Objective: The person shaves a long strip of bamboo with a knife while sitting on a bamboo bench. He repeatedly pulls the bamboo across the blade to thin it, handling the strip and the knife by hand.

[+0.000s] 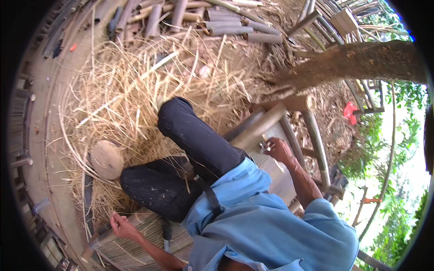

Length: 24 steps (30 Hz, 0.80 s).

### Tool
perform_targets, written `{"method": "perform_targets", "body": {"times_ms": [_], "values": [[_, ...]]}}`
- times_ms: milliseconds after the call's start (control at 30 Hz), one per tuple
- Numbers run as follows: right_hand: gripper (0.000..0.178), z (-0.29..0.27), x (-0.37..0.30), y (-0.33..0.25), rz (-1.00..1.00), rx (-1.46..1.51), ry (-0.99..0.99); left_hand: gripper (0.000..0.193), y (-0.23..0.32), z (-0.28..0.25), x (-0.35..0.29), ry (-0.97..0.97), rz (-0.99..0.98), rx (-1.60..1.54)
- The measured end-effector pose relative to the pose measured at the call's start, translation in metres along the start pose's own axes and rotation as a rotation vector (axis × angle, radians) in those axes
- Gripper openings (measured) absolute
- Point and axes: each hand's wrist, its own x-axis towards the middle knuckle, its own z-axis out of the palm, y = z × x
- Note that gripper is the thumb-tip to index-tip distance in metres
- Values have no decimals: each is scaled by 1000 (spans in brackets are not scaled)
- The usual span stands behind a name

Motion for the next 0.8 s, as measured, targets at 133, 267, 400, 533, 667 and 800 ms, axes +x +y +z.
{"method": "perform_targets", "body": {"times_ms": [133, 267, 400, 533, 667, 800], "values": [[29, 15, 5, 42, -26, -59, 53, 21, 18, 39, -14, -117, 127, -67], [17, -9, 9, 3, -38, -26, 109, 16, 62, 53, -42, -233, 164, -161], [27, -39, 27, -84, -364, 428, 163, 17, 108, 93, -100, -589, 69, -305], [23, -23, 31, -225, -590, 725, -241, 34, 139, 107, -137, -897, 205, -333], [24, 13, 24, -277, -773, 709, -434, 46, 166, 116, -155, -953, 324, -292], [28, 35, 19, -307, -700, 626, -608, 33, 152, 94, -137, -806, 502, -169]]}}
